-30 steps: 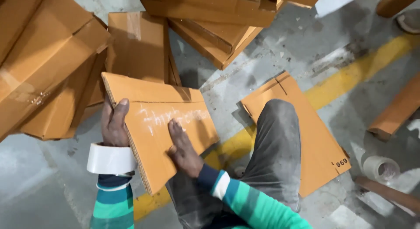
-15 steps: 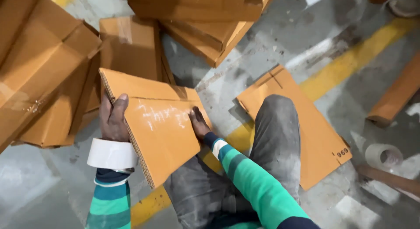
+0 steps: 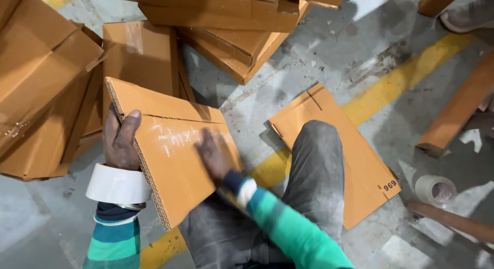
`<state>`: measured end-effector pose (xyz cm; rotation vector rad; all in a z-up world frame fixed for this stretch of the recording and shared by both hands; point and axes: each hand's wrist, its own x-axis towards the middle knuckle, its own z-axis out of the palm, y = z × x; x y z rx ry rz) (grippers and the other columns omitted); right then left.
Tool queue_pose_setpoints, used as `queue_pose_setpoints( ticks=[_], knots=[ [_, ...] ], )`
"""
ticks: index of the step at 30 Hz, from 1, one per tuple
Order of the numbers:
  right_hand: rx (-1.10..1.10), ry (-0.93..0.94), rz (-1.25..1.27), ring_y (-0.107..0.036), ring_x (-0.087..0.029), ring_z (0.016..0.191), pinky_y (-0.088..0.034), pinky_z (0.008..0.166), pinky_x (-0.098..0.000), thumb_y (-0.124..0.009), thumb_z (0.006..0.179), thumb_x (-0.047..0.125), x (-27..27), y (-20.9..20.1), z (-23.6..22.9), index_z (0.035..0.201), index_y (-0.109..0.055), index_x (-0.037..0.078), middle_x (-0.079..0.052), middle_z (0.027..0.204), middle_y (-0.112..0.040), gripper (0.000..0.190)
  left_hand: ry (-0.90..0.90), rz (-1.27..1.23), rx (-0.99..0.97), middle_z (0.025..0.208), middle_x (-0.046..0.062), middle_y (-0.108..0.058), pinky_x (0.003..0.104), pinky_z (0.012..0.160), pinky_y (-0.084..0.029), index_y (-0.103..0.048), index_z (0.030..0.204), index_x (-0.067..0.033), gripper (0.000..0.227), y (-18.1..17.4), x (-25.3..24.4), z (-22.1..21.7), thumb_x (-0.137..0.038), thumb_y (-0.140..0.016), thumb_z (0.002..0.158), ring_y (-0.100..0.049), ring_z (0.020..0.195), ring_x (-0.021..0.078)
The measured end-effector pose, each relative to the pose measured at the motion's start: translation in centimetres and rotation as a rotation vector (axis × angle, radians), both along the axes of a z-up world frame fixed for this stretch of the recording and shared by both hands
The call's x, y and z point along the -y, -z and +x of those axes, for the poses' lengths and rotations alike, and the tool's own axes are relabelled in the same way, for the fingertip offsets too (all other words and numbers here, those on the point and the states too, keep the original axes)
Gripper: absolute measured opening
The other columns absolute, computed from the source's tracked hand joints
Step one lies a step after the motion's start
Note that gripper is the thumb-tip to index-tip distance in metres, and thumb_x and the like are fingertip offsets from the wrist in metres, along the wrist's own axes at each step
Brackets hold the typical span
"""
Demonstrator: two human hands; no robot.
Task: The recorder is folding and taping cardboard boxes in a factory or warehouse setting.
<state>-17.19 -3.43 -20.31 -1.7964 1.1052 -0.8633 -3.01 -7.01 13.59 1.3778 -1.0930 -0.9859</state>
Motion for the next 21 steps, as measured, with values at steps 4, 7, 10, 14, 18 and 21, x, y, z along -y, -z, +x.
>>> queue_pose_setpoints(
  ticks=[4, 7, 10, 14, 18, 21],
  knots=[
    [0.337, -0.088, 0.107, -0.016, -0.040, 0.160, -0.015, 0.129, -0.0460, -0.055, 0.103, 0.028, -1.5, -20.0, -1.1, 0.163, -0.022, 0.003, -0.024, 0.170, -0.022, 0.073, -0.061, -0.044, 0.049, 0.129, 0.010, -0.061, 0.031, 0.101, -0.047, -0.049, 0.144, 0.0006, 0.047, 1.7, 0.0, 0.8, -0.017, -0.055, 0.101, -0.058, 0.113, 0.0171],
    [0.255, -0.150, 0.103, -0.016, -0.040, 0.163, -0.015, 0.131, -0.0464, -0.053, 0.106, 0.029, -1.2, -19.3, -0.8, 0.166, -0.022, 0.005, -0.022, 0.174, -0.022, 0.072, -0.076, -0.022, 0.014, 0.124, 0.012, -0.062, 0.031, 0.099, -0.048, -0.053, 0.138, 0.0021, 0.041, 1.6, -1.1, 1.2, -0.017, -0.055, 0.103, -0.058, 0.109, 0.0179],
    [0.211, -0.157, 0.107, -0.017, -0.041, 0.163, -0.015, 0.131, -0.0469, -0.054, 0.102, 0.032, -2.7, -22.5, -0.2, 0.167, -0.021, 0.005, -0.021, 0.174, -0.023, 0.078, -0.032, -0.039, -0.103, 0.125, 0.011, -0.062, 0.031, 0.099, -0.049, -0.050, 0.139, 0.0000, 0.042, 1.7, -1.3, 1.7, -0.017, -0.054, 0.101, -0.059, 0.110, 0.0172],
    [0.188, -0.234, 0.000, -0.018, -0.041, 0.164, -0.015, 0.133, -0.0481, -0.058, 0.097, 0.042, -2.1, -22.4, -0.3, 0.168, -0.020, 0.006, -0.020, 0.175, -0.023, 0.088, -0.071, -0.045, 0.017, 0.122, 0.011, -0.064, 0.032, 0.096, -0.050, -0.055, 0.134, 0.0024, 0.036, 2.7, -2.3, 2.5, -0.018, -0.055, 0.104, -0.060, 0.107, 0.0178],
    [0.226, -0.199, 0.024, -0.016, -0.040, 0.165, -0.016, 0.133, -0.0470, -0.053, 0.105, 0.038, -2.4, -23.9, 0.3, 0.169, -0.019, 0.006, -0.020, 0.176, -0.019, 0.079, -0.064, -0.090, 0.044, 0.121, 0.011, -0.064, 0.032, 0.095, -0.050, -0.055, 0.134, 0.0009, 0.039, 3.3, -2.3, 2.7, -0.022, -0.057, 0.103, -0.060, 0.106, 0.0176],
    [0.186, -0.250, -0.034, -0.014, -0.041, 0.161, -0.014, 0.130, -0.0463, -0.061, 0.097, 0.033, -2.4, -25.6, -0.7, 0.166, -0.018, 0.004, -0.022, 0.173, -0.019, 0.086, -0.072, -0.063, 0.180, 0.117, 0.014, -0.068, 0.033, 0.094, -0.051, -0.058, 0.130, 0.0016, 0.037, 1.6, -1.6, 1.3, -0.025, -0.056, 0.104, -0.064, 0.104, 0.0206]
  ],
)
